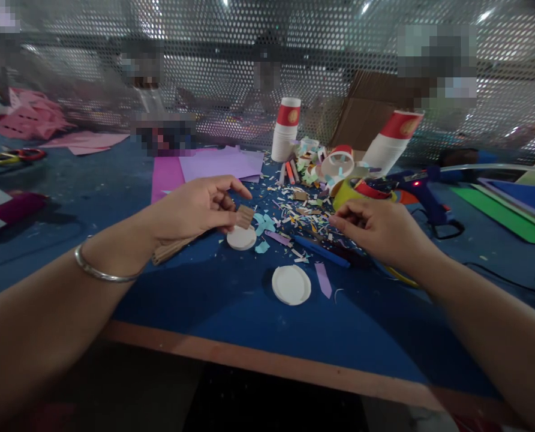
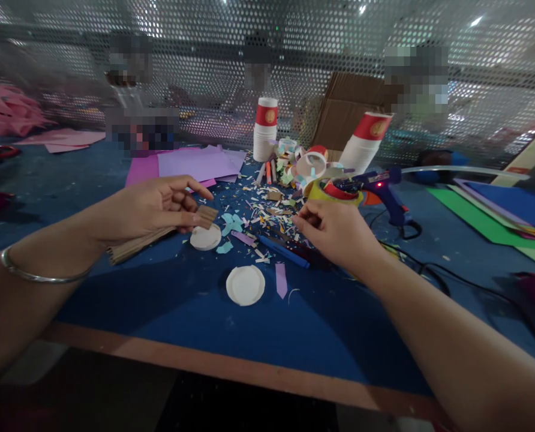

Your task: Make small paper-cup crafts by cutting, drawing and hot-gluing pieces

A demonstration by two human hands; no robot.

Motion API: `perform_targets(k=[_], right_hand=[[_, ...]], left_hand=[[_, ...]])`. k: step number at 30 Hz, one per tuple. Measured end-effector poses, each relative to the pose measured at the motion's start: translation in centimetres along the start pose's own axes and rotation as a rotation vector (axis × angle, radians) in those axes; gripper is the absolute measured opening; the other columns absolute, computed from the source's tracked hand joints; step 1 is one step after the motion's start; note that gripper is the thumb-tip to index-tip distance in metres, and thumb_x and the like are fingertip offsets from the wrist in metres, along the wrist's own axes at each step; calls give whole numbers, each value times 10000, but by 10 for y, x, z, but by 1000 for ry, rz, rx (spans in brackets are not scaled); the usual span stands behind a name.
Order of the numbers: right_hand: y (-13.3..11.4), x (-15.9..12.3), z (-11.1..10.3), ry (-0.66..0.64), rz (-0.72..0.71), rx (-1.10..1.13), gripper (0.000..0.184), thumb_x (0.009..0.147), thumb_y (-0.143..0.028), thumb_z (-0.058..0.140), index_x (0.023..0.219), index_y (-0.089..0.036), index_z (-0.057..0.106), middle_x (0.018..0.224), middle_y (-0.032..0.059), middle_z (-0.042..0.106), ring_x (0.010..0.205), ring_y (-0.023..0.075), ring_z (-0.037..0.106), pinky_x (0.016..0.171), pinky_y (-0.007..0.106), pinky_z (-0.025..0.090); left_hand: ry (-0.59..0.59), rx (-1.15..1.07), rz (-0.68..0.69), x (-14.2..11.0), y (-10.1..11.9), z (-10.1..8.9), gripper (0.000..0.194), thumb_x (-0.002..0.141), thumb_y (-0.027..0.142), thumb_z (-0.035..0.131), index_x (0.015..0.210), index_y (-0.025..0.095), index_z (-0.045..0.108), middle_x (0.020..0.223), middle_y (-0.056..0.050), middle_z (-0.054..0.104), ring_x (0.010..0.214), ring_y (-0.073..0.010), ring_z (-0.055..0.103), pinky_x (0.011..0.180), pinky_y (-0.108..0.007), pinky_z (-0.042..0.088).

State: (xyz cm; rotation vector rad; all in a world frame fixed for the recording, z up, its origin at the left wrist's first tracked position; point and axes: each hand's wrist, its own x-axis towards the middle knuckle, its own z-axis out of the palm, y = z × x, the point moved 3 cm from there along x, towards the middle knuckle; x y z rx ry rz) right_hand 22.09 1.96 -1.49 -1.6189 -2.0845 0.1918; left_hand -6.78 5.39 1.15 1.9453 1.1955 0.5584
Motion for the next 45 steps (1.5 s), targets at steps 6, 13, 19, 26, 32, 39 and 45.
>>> perform_targets(k=[6,13,19,26,32,39,45], right_hand=[[-2,0,-1,-7,3,-5,217,870,-360,617,729,-196,643,615,1,637,521,127,545,516,270,380],[-2,1,-2,-9,-3,1,221,868,-363,611,725,-196,635,609,-4,624,525,128,541,522,272,377],[-2,0,-1,-18,13,0,224,877,-364,610,730,-197,631,619,-3,624,537,129,539,536,274,383],[-4,0,-2,-29,27,-2,221,874,-371,615,736,-200,637,630,5,643,534,135,553,533,280,393],[-4,0,-1,-18,-21,-15,239,883,-378,598,724,-202,626,629,14,647,530,136,553,525,279,390],[-2,0,1,-28,-10,-21,233,879,-378,595,736,-199,639,628,16,648,539,143,569,532,280,386],[-1,0,1,-27,-4,-5,235,876,-379,597,737,-194,641,616,15,638,517,135,540,517,280,374]], left_hand=[[-59,-9,-90,-1,-5,-2,252,756,255,704,981,166,634,718,-34,697,638,-165,682,600,-280,548],[-95,185,-97,0,-9,-1,239,749,306,708,942,178,650,747,-47,724,689,-189,687,633,-296,510],[-116,407,-77,0,-5,-3,285,746,394,722,926,175,695,789,-41,693,726,-178,632,639,-283,431],[-116,442,-42,-4,-3,-2,278,799,395,667,1004,217,724,739,-16,634,638,-147,540,581,-268,350],[-111,433,-8,-2,-6,0,312,757,463,720,969,234,744,718,-11,606,600,-140,499,541,-269,305],[-22,419,9,-2,-2,-6,272,794,384,663,995,225,754,728,-17,635,618,-145,531,575,-265,349],[-51,521,46,-7,1,-2,354,807,499,660,1022,231,743,799,-35,626,637,-152,519,572,-271,340]])
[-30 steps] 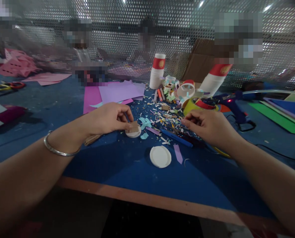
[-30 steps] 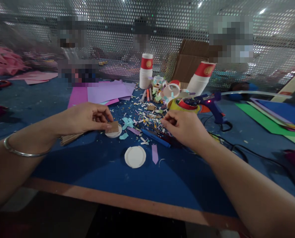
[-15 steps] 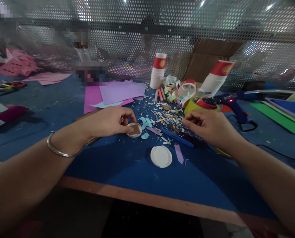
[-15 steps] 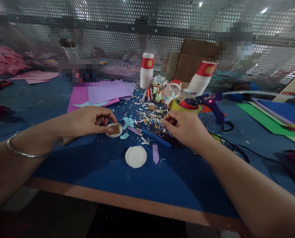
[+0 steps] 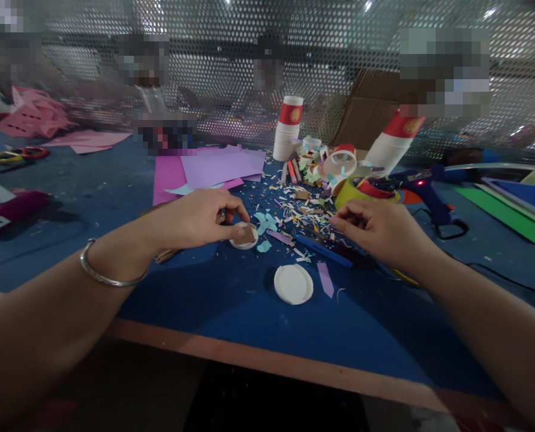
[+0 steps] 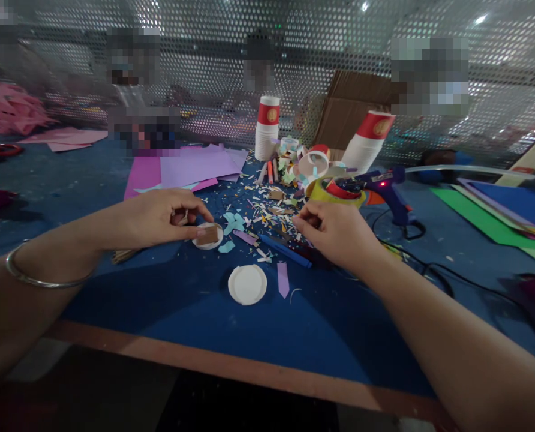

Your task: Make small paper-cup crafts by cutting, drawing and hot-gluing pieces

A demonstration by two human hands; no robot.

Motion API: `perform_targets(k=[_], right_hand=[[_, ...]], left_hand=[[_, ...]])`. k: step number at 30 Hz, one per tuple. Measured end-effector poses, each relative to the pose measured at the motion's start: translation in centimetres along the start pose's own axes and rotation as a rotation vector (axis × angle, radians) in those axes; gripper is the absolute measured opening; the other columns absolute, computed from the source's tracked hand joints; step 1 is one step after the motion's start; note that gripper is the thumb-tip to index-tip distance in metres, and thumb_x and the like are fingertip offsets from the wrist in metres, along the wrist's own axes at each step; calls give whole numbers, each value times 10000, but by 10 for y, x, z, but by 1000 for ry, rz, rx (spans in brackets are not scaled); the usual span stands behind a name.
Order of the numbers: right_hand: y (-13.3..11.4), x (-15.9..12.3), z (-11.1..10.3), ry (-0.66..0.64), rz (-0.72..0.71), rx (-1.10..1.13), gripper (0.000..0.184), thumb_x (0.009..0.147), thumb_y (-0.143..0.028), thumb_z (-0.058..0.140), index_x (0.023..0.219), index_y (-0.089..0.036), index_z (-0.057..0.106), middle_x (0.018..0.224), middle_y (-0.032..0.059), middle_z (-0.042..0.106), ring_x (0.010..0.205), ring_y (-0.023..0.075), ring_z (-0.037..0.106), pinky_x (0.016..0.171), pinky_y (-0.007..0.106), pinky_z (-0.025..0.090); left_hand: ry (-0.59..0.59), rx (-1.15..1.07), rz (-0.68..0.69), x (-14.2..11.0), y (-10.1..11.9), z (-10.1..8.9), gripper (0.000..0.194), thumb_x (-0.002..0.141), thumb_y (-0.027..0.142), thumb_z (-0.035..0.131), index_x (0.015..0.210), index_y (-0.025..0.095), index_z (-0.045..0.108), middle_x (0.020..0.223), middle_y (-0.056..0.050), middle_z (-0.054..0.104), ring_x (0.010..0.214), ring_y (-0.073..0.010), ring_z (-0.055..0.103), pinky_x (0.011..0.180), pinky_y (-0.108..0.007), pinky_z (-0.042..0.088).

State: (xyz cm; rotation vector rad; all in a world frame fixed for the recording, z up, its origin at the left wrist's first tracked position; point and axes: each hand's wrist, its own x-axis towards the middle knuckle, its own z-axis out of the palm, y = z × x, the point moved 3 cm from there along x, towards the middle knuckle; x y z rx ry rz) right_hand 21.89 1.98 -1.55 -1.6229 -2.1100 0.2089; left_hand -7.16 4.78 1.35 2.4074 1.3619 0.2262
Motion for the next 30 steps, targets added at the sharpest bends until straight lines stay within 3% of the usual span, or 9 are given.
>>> perform_targets(k=[4,12,18,25,30], right_hand=[[-1,0,0,3,-11,7,244,879,-385,601,734,-193,643,623,15,639,516,129,529,519,282,375],[-2,0,-1,1,3,-6,238,881,-383,601,730,-203,634,627,13,648,532,133,552,528,279,386],[-5,0,-3,9,6,-2,215,872,-363,607,728,-206,637,629,8,654,543,137,566,535,280,395],[1,-1,-11,59,-2,10,226,870,-377,600,721,-208,615,621,4,642,550,140,568,536,266,402],[9,-2,-20,111,32,9,206,864,-373,596,743,-210,631,617,6,637,530,138,546,527,273,387]], left_hand=[[-40,71,-18,-1,1,3,425,791,597,659,987,229,739,876,-58,641,682,-170,536,588,-285,326],[-30,12,-9,1,-5,5,386,751,561,704,952,235,744,911,-63,652,736,-185,561,622,-292,322],[-14,26,-45,1,-3,5,375,721,502,746,962,230,657,811,-24,620,676,-173,533,596,-285,316],[-30,-215,-28,4,3,4,299,745,412,729,911,192,613,753,-13,624,668,-157,548,604,-276,400],[108,-361,-7,6,3,-1,257,764,354,717,933,168,665,848,-36,687,770,-162,619,728,-299,481]])
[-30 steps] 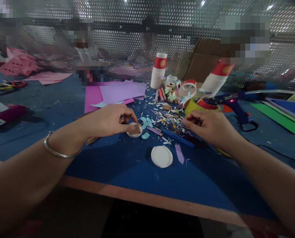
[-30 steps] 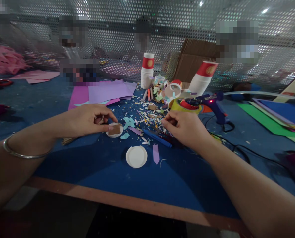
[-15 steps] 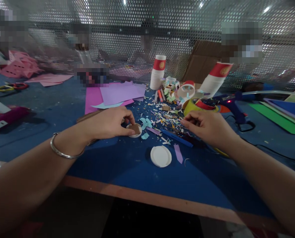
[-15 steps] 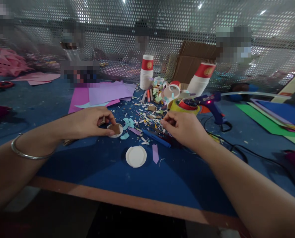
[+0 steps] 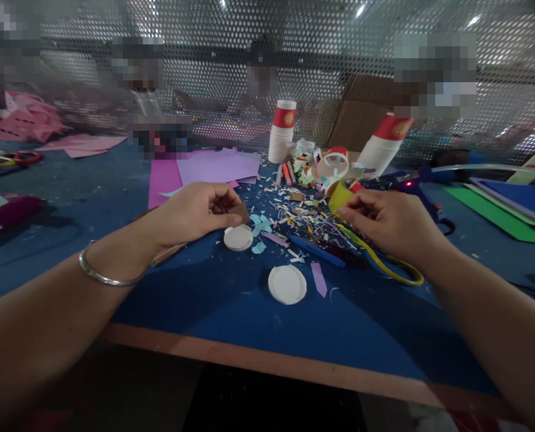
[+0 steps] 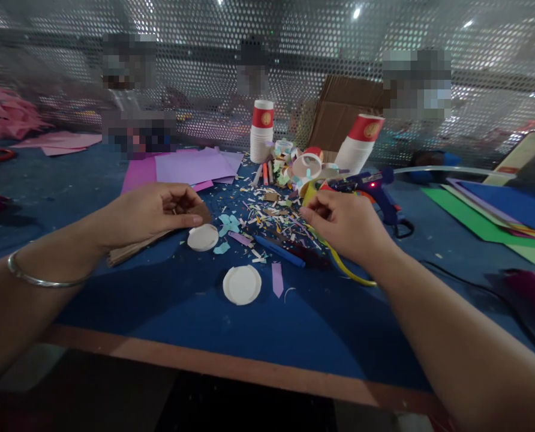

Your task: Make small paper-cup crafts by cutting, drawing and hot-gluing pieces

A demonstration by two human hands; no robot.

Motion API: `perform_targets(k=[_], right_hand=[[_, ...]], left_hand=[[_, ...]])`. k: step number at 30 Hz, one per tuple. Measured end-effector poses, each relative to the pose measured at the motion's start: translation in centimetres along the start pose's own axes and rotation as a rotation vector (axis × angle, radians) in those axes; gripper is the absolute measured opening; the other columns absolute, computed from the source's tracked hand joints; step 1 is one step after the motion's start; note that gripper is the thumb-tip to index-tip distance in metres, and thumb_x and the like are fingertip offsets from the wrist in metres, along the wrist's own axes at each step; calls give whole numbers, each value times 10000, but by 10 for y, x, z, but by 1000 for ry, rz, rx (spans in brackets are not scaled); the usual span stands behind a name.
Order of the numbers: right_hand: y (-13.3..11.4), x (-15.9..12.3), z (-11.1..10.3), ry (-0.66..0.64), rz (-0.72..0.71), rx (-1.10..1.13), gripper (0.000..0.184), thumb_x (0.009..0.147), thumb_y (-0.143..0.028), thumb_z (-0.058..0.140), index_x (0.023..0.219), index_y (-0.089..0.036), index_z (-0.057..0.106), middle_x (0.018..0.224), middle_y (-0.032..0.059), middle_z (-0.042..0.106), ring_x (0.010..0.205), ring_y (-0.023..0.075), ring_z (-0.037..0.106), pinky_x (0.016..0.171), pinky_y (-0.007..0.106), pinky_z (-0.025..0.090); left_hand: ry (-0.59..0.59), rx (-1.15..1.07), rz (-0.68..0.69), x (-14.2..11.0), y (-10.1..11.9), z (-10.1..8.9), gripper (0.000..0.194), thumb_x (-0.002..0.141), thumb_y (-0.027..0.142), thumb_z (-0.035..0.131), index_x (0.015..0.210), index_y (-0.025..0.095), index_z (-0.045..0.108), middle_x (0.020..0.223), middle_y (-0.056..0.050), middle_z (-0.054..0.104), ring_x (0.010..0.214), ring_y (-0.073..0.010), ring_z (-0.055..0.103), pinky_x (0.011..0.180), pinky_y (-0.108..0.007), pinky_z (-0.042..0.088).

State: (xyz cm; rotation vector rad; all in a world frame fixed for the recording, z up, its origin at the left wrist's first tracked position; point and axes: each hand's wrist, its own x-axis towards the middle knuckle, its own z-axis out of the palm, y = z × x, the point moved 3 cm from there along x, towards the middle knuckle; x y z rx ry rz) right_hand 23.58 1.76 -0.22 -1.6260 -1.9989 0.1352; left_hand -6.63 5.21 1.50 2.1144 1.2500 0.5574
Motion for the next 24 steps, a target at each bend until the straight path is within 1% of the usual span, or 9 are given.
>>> perform_targets(k=[3,5,7,10,12,15,16,20,24], right_hand=[[0,1,3,-72,3,-11,200,869,-368,600,742,-214,619,621,10,637,542,147,559,543,281,395],[-2,1,7,-162,-18,-26,222,878,-381,598,735,-212,613,633,15,644,553,151,569,552,285,395],[-5,0,12,-272,-61,-55,234,886,-390,591,740,-210,621,646,19,656,569,157,581,551,284,387],[-9,-3,18,-408,-131,-116,227,896,-389,574,777,-209,646,663,22,674,584,164,591,545,281,373],[-9,-5,19,-460,-142,-134,212,902,-374,563,799,-210,652,662,19,680,585,164,592,548,280,372],[-7,-6,18,-487,-113,-131,149,891,-314,570,824,-210,654,667,16,686,590,162,595,559,277,381],[-7,-6,18,-483,-105,-126,120,878,-287,579,830,-209,656,678,19,689,594,161,597,561,276,383],[-8,-5,17,-472,-85,-120,50,812,-202,608,782,-205,648,694,24,687,596,158,591,549,269,375],[-12,-4,16,-490,-29,-161,52,733,-174,609,693,-206,600,661,8,651,587,151,566,538,267,353]], left_hand=[[100,-96,-29,-2,1,-1,230,803,339,698,949,167,653,848,-32,678,720,-141,612,685,-290,494],[146,-177,-60,-3,0,1,203,822,316,684,955,169,643,813,-23,658,695,-132,609,656,-280,503],[176,-251,-59,-3,1,4,173,837,300,675,941,167,641,804,-23,648,728,-134,620,654,-268,511],[187,-393,-62,-2,3,10,142,846,281,670,914,163,629,850,-29,644,796,-136,628,641,-243,505],[153,-528,-105,-1,7,15,125,849,255,664,911,160,614,882,-31,637,817,-137,641,633,-236,500],[74,-703,-159,-1,23,22,96,848,211,663,895,157,599,887,-25,638,803,-136,659,631,-239,492],[53,-745,-147,0,30,24,82,850,196,664,889,153,606,869,-21,637,786,-128,654,635,-238,488],[27,-896,-135,1,54,36,81,827,140,694,875,146,629,804,0,642,746,-98,628,627,-213,457],[31,-997,-140,0,59,58,121,811,164,729,832,149,611,754,23,625,701,-81,595,606,-208,425]])
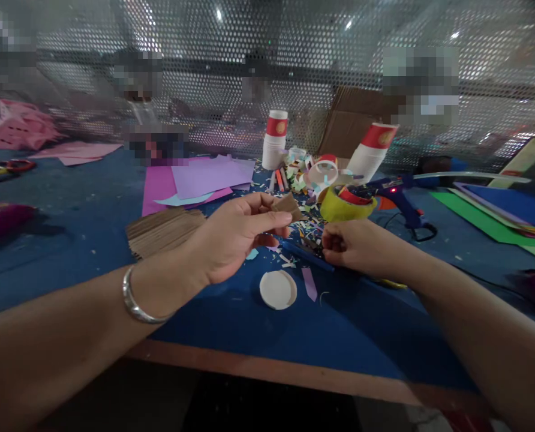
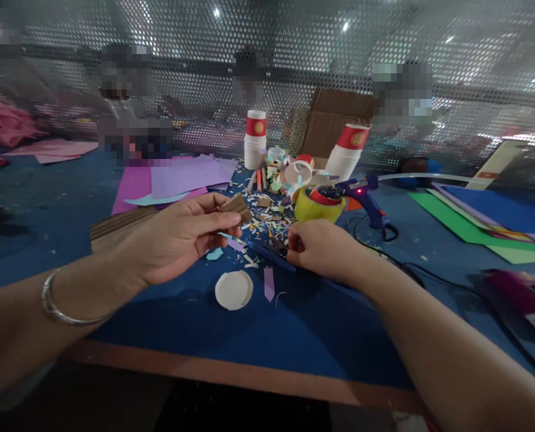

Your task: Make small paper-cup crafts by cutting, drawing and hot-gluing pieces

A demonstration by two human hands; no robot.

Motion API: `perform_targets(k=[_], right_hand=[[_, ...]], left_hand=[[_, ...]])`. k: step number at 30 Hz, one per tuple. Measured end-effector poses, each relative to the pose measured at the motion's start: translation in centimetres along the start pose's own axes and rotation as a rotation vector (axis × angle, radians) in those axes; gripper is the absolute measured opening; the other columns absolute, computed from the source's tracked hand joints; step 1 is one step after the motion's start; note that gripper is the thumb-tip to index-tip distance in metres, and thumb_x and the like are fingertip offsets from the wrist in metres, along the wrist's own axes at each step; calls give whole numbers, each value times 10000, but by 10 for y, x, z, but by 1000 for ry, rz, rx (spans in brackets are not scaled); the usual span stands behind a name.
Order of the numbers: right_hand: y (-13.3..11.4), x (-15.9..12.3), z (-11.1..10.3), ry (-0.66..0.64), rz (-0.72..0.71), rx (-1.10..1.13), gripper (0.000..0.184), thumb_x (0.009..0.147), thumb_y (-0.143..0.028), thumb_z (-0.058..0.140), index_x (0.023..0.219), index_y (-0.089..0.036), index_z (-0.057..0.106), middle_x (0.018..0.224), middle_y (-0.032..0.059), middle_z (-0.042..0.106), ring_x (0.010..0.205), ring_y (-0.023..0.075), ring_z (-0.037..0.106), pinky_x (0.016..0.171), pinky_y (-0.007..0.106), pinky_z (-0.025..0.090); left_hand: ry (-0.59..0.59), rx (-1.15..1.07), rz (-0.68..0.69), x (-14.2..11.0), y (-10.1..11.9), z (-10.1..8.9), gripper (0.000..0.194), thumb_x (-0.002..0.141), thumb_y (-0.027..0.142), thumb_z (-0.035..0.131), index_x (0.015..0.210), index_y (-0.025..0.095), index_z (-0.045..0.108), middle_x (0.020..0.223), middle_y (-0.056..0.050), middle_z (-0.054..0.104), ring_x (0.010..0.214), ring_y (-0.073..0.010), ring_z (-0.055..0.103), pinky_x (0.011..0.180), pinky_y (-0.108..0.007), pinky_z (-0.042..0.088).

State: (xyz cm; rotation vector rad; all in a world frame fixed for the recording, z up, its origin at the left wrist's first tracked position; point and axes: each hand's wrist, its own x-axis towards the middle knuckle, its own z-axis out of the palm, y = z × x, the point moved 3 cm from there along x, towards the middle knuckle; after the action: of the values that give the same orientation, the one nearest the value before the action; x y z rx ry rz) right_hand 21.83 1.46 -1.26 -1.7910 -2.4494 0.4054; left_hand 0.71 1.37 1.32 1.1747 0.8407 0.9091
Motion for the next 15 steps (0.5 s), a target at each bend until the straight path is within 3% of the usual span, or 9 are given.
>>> perform_targets(k=[4,11,15], right_hand=[[-1,0,-2,63,20,53,69,714,-224,610,685,-210,549,630,-9,606,572,142,539,535,263,349],[-16,-8,-12,428,-77,339,77,731,-247,608,732,-203,545,596,-34,545,528,110,486,533,252,377],[-32,-13,-10,475,-132,368,62,737,-223,597,737,-201,539,604,-36,524,536,104,464,532,249,365]], left_hand=[[-12,-3,-32,-1,-19,4,159,807,212,755,820,145,611,790,19,633,740,-95,614,623,-224,433],[-53,-161,-64,-2,-25,10,132,832,154,734,848,121,607,881,-18,673,883,-143,679,772,-261,493],[-86,-251,-49,-3,-25,15,138,823,130,735,793,114,601,821,-10,664,786,-102,642,821,-273,490]])
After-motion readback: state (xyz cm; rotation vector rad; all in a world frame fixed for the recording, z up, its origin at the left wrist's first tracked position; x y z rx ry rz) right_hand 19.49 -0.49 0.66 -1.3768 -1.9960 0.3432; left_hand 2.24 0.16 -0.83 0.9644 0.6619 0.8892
